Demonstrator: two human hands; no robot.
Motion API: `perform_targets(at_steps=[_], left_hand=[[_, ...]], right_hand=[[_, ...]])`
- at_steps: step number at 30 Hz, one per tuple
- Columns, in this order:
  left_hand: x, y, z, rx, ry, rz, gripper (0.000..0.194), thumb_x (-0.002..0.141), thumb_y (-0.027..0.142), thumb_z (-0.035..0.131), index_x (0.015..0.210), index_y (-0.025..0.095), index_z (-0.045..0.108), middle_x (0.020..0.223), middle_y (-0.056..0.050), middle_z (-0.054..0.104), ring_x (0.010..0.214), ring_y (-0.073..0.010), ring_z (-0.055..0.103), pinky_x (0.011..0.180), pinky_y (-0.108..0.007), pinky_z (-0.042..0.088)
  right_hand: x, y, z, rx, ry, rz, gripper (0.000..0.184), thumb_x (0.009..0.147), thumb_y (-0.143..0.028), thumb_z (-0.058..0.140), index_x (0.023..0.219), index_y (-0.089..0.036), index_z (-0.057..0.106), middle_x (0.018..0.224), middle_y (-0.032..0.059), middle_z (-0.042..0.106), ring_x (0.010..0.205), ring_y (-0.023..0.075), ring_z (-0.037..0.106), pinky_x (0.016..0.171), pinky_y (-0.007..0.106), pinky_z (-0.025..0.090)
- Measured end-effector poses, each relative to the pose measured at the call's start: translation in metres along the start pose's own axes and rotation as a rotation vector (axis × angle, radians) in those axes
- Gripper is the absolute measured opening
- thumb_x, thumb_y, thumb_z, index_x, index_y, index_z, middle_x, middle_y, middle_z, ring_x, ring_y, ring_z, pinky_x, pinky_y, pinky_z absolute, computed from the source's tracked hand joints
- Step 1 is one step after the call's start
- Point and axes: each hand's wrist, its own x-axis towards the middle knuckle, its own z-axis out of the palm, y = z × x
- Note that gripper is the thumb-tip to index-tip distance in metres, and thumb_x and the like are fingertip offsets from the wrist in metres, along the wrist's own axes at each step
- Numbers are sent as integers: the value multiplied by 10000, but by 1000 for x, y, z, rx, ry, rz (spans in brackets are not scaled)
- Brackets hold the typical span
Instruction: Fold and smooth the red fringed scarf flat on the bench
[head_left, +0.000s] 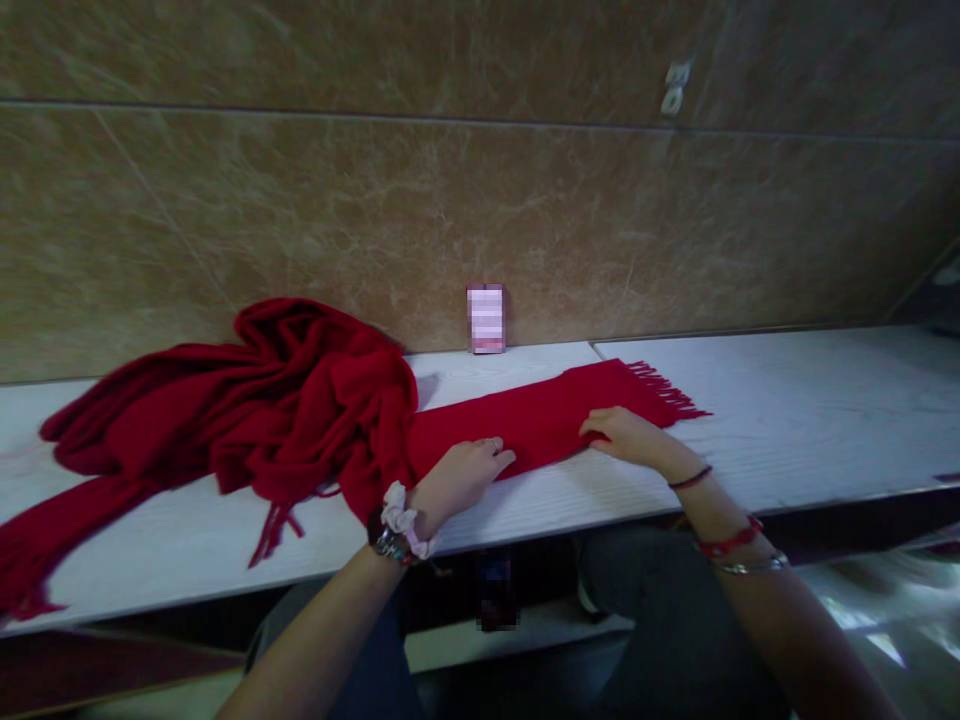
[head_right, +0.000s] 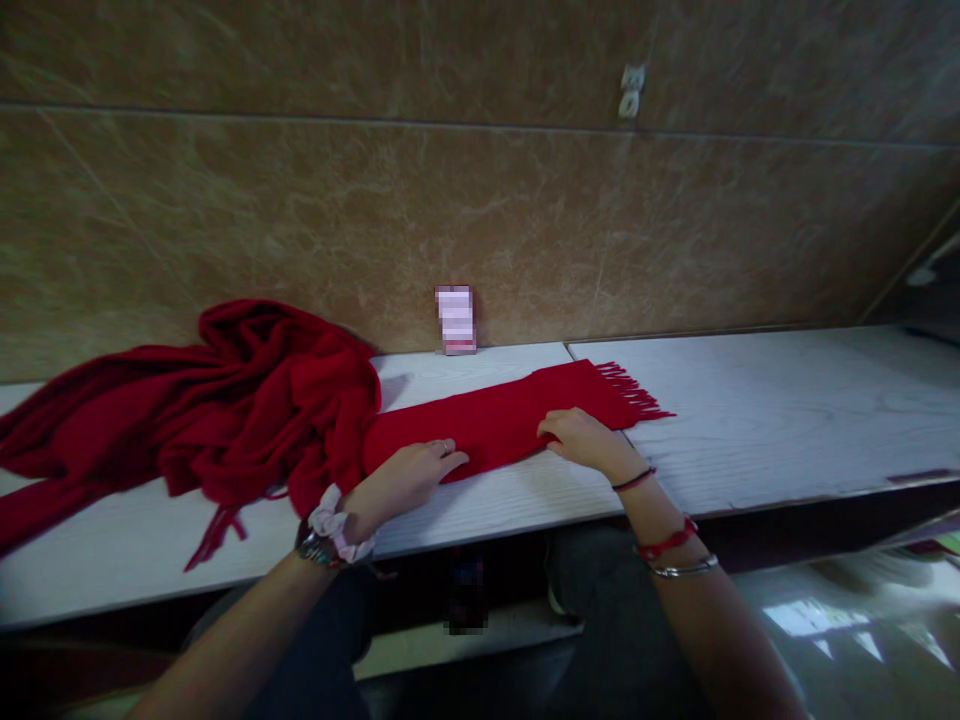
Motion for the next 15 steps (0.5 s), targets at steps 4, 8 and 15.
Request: perform_targets(at_steps=[4,8,15], left_hand=[[-2,-1,-3,7,-18,1,381,800,35,406,1131,189,517,1057,-89,567,907,-194,583,738,-302,470],[-2,0,-5,18,-14,-8,330,826,94,421,1126,190,522,1035,-86,572,889,-187,582,719,-289,466],[18,10,8,-15,90,40,296,884,236,407,1156,207,520,1245,-79,491,1135,-209,456,919,-364,382]], right_hand=[[-1,8,0,-88,-18,52,211,796,-117,490,914,-158,659,937,72,657,888,186,579,790,288,404],[2,7,-3,-166,3,138,203,794,-113,485,869,-165,667,896,71,665,871,184,579,763,279,407],[5,2,-3,-153,83,194,176,781,-91,487,834,-157,642,880,69,653,869,178,570,766,259,398]])
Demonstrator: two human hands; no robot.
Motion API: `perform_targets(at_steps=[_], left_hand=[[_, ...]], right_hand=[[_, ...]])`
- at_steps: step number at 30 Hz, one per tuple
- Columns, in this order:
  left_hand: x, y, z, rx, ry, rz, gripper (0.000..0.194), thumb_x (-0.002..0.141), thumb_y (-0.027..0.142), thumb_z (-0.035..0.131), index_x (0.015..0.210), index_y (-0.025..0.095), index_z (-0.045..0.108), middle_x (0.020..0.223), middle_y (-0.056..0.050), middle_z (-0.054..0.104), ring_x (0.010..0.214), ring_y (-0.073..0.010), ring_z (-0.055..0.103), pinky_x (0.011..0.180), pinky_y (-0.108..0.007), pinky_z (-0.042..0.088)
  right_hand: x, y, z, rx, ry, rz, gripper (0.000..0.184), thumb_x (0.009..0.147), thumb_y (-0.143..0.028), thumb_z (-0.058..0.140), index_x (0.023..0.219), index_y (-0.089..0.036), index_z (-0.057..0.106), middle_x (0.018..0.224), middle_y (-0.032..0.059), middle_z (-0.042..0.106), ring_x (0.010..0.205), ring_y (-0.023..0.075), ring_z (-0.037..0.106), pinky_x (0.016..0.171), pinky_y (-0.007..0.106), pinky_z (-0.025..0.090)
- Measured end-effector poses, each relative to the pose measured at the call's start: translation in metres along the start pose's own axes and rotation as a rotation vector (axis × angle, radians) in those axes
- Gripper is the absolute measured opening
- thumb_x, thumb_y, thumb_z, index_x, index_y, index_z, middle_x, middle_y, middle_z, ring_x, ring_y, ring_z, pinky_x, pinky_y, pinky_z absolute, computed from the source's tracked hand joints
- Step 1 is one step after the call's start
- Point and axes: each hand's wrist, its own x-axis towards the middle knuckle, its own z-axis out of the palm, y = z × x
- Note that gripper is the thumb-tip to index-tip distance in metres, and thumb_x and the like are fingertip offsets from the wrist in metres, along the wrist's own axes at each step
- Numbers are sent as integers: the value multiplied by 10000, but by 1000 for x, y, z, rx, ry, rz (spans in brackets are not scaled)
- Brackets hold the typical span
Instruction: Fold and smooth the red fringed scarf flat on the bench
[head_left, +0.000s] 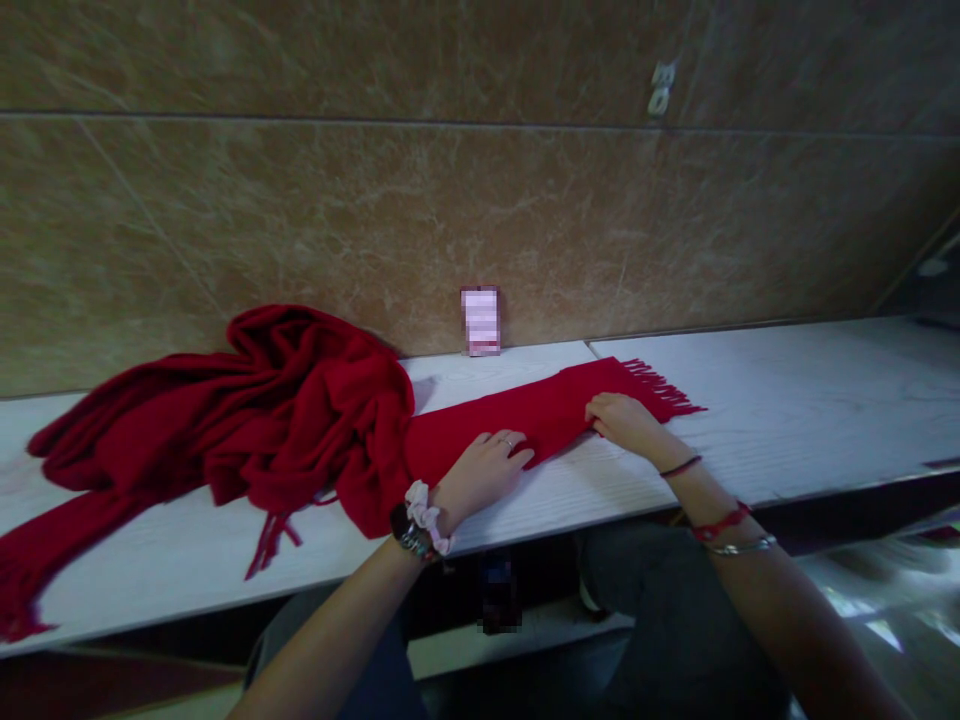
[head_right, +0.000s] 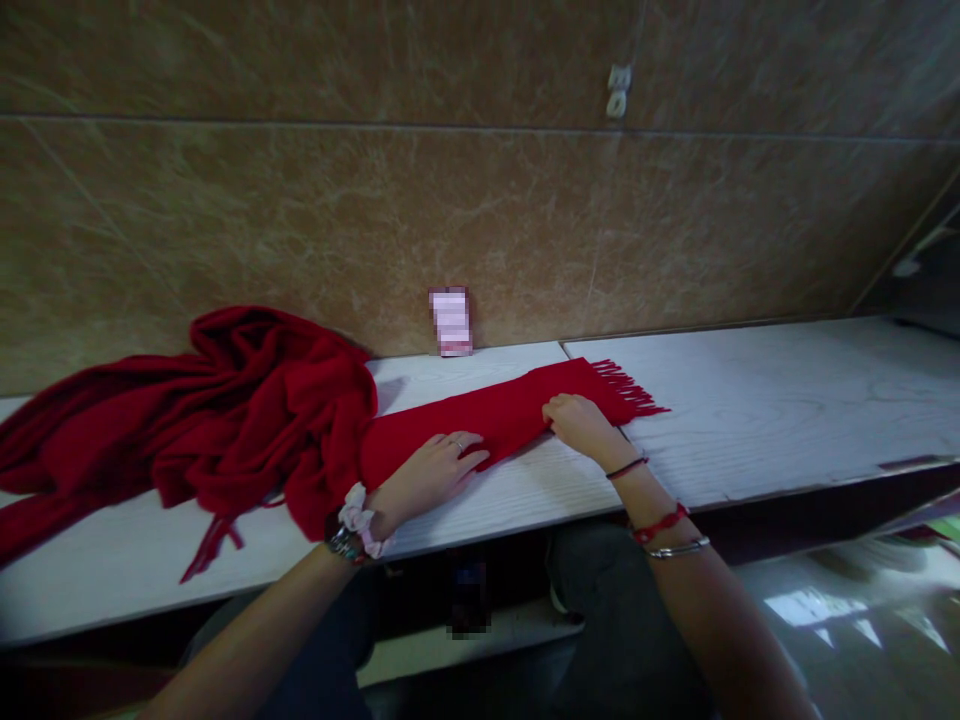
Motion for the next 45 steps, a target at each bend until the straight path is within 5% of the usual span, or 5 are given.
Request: perform_targets(at_steps=[7,15,28,32,45], left_hand=[[2,2,7,-283,-169,47,466,922,451,244,1366,311,256,1455,-60,230,1327,-299,171,976,-644,161],[-3,2,2,-308,-206,21,478,909,488,254,1366,349,238,1467,-55,191,1334,-301,138,980,-647,121],[67,19,-4,-96,73,-127,485,854,537,381,999,123,587,954,-113,613,917,-249,555,864,-440,363],[96,26,4,-60,138,-72,226,885,287,422,948,139,579,919,-91,613,889,-209,564,773,-347,405],[88,23,13,-97,134,34,178,886,183,408,942,169,576,902,-52,592,842,-166,567,717,-276,452]], right_hand=[[-7,14,3,138,-74,3,167,756,-84,505,850,-162,620,885,57,629,841,169,564,737,263,413],[-11,36,9,304,-45,-47,161,770,-108,514,829,-155,656,870,58,633,848,163,571,796,287,433],[-10,36,6,245,13,-15,224,828,-132,461,895,-139,674,905,81,675,860,175,593,802,295,438],[-9,33,3,150,-4,36,198,824,-143,481,889,-138,667,912,79,667,866,181,589,785,282,425],[-17,46,1,159,-3,94,153,768,-105,518,811,-155,656,851,55,658,816,167,577,741,262,413]])
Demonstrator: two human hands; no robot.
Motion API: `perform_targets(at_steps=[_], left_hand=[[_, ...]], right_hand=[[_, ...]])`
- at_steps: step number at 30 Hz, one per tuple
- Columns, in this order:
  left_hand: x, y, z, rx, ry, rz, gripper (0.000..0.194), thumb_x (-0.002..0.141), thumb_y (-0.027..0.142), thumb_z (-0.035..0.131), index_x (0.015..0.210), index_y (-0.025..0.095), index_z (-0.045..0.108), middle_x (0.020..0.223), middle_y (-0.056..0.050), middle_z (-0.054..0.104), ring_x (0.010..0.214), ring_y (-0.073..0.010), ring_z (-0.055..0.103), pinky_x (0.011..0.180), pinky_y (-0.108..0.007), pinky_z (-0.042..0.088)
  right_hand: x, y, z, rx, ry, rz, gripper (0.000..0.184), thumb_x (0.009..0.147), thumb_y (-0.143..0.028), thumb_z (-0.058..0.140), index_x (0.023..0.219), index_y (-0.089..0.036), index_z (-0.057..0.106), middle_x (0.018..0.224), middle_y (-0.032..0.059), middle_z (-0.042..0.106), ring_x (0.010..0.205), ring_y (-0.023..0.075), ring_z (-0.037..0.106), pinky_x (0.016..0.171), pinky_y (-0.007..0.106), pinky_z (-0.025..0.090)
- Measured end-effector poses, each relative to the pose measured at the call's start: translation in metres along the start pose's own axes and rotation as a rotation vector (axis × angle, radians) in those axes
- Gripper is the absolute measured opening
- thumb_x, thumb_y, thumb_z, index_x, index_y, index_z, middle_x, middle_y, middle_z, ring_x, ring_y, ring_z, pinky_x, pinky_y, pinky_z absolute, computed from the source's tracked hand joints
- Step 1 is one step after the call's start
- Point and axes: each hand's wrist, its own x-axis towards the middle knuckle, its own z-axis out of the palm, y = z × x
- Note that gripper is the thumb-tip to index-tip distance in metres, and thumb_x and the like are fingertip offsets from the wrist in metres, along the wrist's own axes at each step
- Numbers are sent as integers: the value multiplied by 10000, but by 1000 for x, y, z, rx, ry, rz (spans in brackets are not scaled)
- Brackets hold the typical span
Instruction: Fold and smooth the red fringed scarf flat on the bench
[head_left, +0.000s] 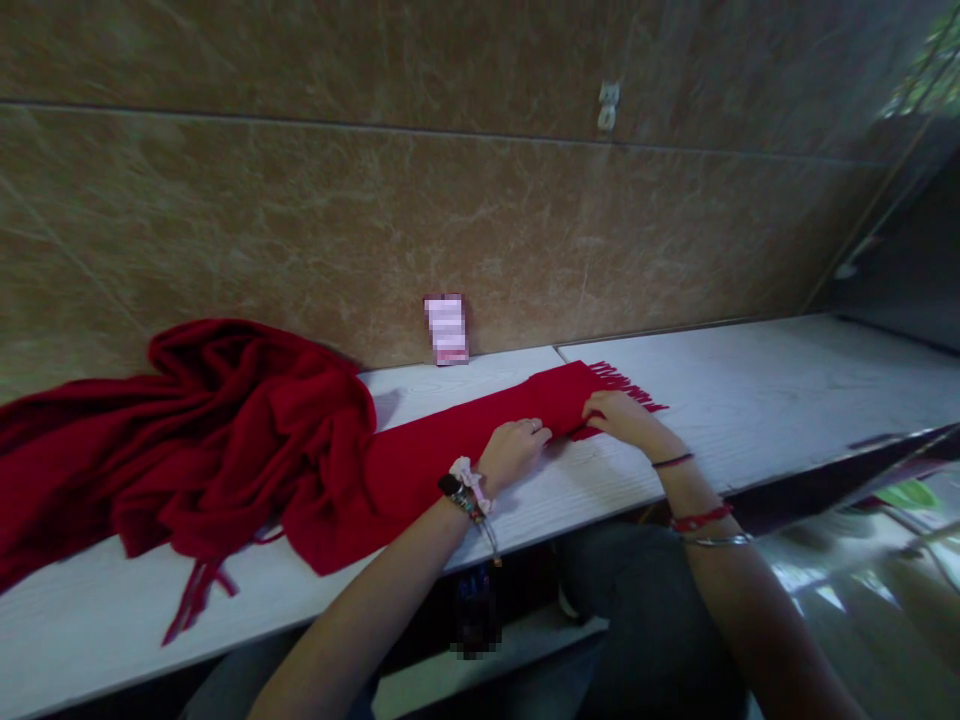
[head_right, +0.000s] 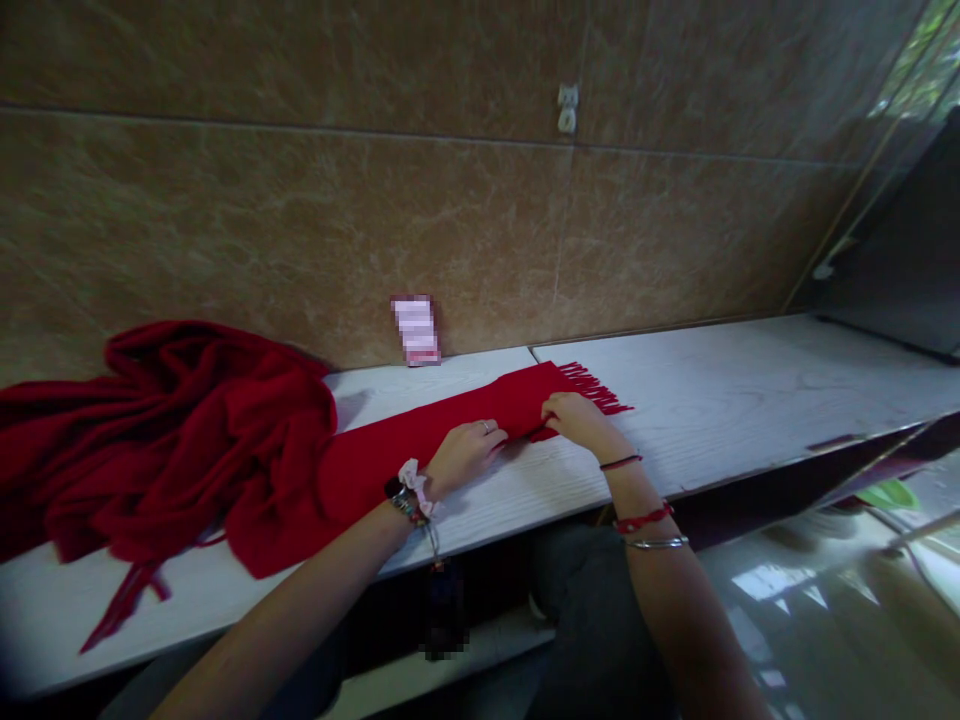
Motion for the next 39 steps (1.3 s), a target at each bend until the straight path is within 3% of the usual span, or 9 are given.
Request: perform_targets(at_steps=[11,16,22,25,31,33,36,39], left_hand=[[-2,2,-2,-11,17,-4,197,876,147,402,966,170,576,917,-51,585,859,-165,554,751,-275,454],[-2,2,-1,-59,29,48,256,860,179,431,1074,186,570,970,-52,577,900,-176,541,778,-291,454],[-4,2,6,-191,4,203,347,870,240,405,1192,252,532,1276,-69,458,1181,-196,408,978,-355,339],[-5,3,7,-226,-57,168,387,889,274,357,1259,251,469,1372,-98,365,1269,-236,315,1024,-416,274],[-4,4,4,-259,-166,120,411,913,311,279,1297,268,417,1402,-91,336,1302,-253,265,1042,-446,234],[-4,4,4,-257,-177,120,418,916,318,267,1305,264,407,1406,-94,329,1308,-254,250,1046,-445,226],[-4,3,6,-244,-190,114,422,918,330,259,1311,265,398,1413,-90,319,1309,-257,245,1047,-445,221],[-4,3,7,-231,-192,114,420,915,327,269,1315,276,389,1420,-83,308,1306,-262,252,1044,-451,222]], right_hand=[[2,-1,2,3,56,34,131,712,-53,512,759,-146,592,796,37,599,728,139,534,646,228,376],[-2,-3,-1,24,-19,8,149,710,-45,506,746,-146,608,762,35,613,712,141,540,646,233,391],[-9,-2,-5,65,-124,-66,185,736,-66,531,834,-131,674,866,73,663,821,165,582,778,268,428],[-13,-4,-6,124,-73,-100,200,780,-98,504,852,-148,684,880,65,672,847,167,590,803,288,439],[-5,-10,7,179,19,-100,216,817,-130,464,855,-169,672,875,55,663,844,160,588,788,279,447],[2,-6,15,131,31,-48,201,811,-128,468,845,-160,664,864,65,652,848,169,581,790,283,443],[9,5,24,3,113,144,189,807,-141,471,866,-130,651,874,105,629,890,209,563,817,328,437],[11,11,27,-43,223,221,260,821,-173,458,1014,-111,622,1027,148,599,1019,242,519,896,382,406]])
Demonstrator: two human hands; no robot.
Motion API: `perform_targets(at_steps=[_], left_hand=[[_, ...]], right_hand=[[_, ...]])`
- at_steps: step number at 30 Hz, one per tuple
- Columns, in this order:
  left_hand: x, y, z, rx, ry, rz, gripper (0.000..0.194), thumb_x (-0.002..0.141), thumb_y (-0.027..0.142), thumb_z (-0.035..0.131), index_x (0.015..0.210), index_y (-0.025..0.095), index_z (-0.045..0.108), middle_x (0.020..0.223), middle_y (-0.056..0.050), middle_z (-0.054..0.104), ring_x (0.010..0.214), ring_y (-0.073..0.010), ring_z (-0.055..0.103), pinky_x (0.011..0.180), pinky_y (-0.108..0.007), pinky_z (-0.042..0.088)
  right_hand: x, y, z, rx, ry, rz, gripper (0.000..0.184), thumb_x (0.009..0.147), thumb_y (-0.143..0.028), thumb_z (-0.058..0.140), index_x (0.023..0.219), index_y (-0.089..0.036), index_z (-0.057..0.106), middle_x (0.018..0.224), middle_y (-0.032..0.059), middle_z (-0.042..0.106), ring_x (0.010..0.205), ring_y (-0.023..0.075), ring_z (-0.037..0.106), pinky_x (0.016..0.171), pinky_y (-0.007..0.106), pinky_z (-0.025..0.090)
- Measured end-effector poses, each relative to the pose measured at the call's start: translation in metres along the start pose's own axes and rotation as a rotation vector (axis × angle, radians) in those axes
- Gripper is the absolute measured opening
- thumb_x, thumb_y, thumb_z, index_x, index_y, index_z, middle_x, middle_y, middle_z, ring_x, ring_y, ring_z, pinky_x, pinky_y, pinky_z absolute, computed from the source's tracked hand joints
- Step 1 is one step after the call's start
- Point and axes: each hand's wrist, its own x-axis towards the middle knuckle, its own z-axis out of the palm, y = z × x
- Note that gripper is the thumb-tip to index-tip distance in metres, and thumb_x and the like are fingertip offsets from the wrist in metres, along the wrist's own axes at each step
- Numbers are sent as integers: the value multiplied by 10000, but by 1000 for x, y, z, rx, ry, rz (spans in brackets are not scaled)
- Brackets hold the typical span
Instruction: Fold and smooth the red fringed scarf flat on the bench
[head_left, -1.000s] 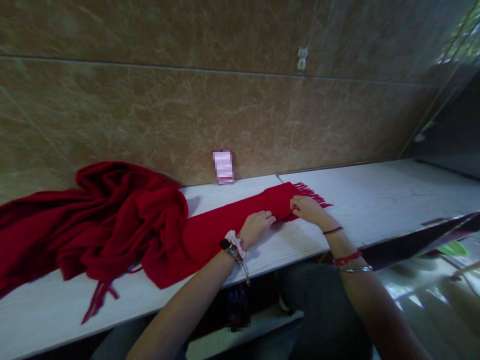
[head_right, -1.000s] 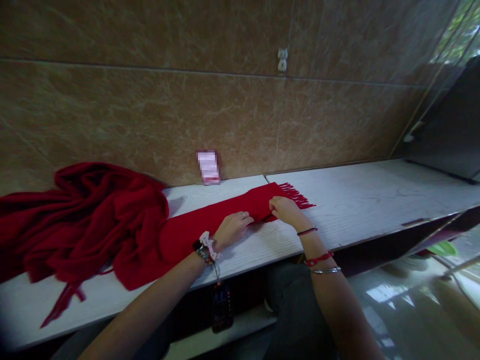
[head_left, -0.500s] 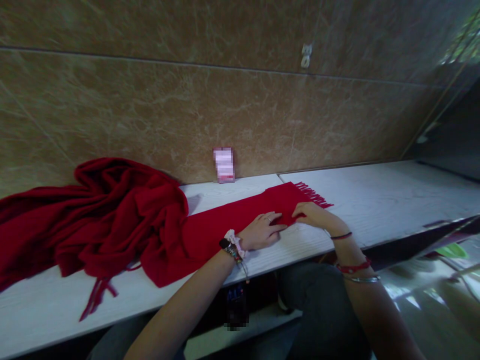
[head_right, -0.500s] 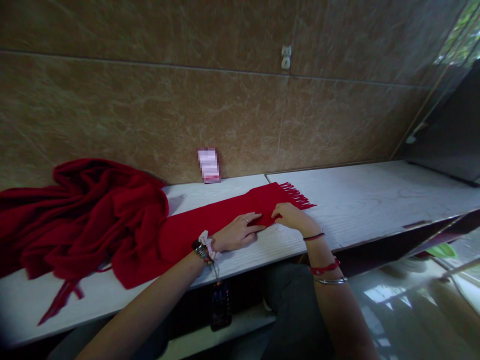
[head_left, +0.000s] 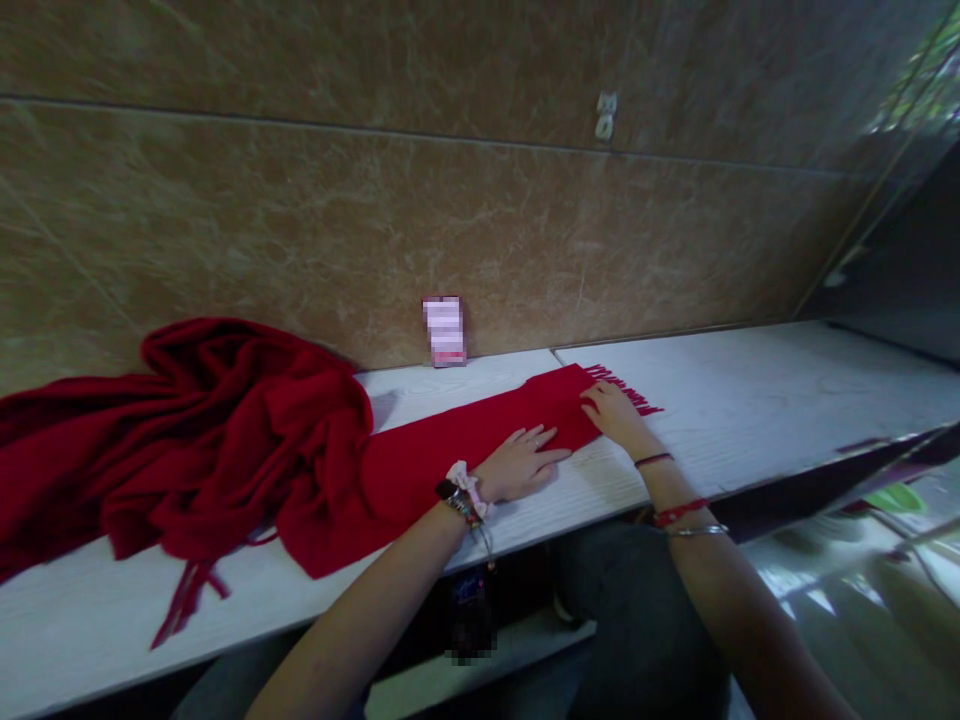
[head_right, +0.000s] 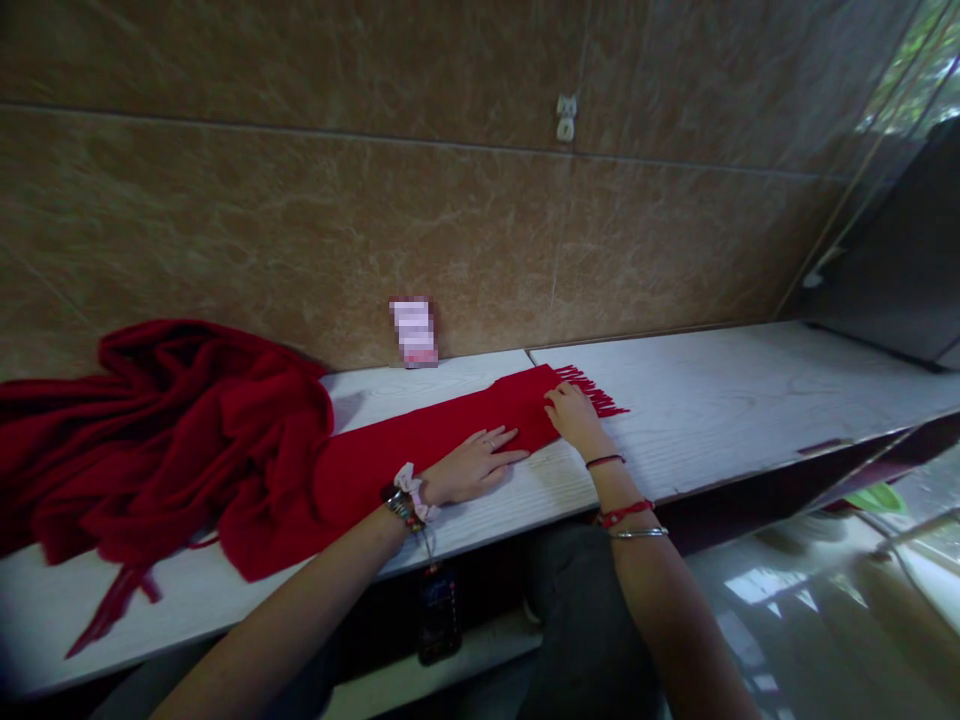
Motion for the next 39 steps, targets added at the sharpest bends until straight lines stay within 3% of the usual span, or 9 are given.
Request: perform_targets(at_steps=[3,6,9,15,22,28,30,35,39], left_hand=[[0,0,0,12,5,14,421,914,322,273,1316,268,388,1415,-93,313,1303,-262,258,1044,-445,221],[-1,1,-1,17,6,14,423,914,324,274,1322,272,373,1418,-95,308,1300,-256,266,1044,-454,216],[-1,2,0,19,-10,-1,427,916,334,267,1328,276,360,1423,-83,302,1305,-253,256,1045,-460,210],[0,4,-2,17,-29,-12,432,913,335,272,1334,274,351,1430,-64,292,1311,-251,240,1046,-454,214],[-1,4,-1,33,-8,0,441,907,329,282,1340,270,338,1413,-73,322,1298,-252,266,1041,-450,225],[-2,3,3,18,-3,-9,426,903,335,291,1324,306,348,1428,-38,298,1309,-245,241,1035,-466,229],[-2,3,2,21,-10,-12,430,902,334,292,1328,302,342,1427,-41,299,1310,-245,240,1036,-464,226],[-2,6,-2,38,-9,-16,438,907,335,284,1340,285,330,1420,-55,313,1305,-247,249,1037,-450,225],[-1,6,0,43,-4,-14,437,909,333,277,1338,272,338,1413,-72,323,1301,-248,258,1040,-442,218]], right_hand=[[-1,-7,4,45,-16,-140,383,859,-251,419,1222,-162,508,1262,133,495,1201,246,400,979,437,337],[-1,-15,12,9,-197,-226,411,896,-281,343,1297,-248,425,1376,73,400,1290,246,287,1002,518,268],[3,-7,18,-53,-277,-84,423,919,-277,273,1329,-266,373,1414,55,345,1303,243,265,999,554,248],[14,17,15,-138,-181,218,449,904,-242,289,1325,-123,389,1396,160,347,1290,263,288,1010,497,275],[25,-11,21,-22,-334,-153,443,912,-300,302,1352,-270,335,1437,34,301,1320,225,228,1027,485,245],[17,13,17,-76,-184,434,436,910,-272,263,1307,-163,409,1331,146,440,1230,298,373,965,605,263],[16,18,13,-102,-129,510,432,899,-234,265,1277,-116,437,1291,189,465,1206,323,393,954,635,241],[29,-5,10,-62,-69,194,438,907,-266,293,1318,-150,391,1426,129,300,1307,257,244,1033,474,241],[38,-25,19,19,-248,-100,444,911,-336,301,1341,-242,359,1442,60,288,1323,237,216,1028,503,225]])
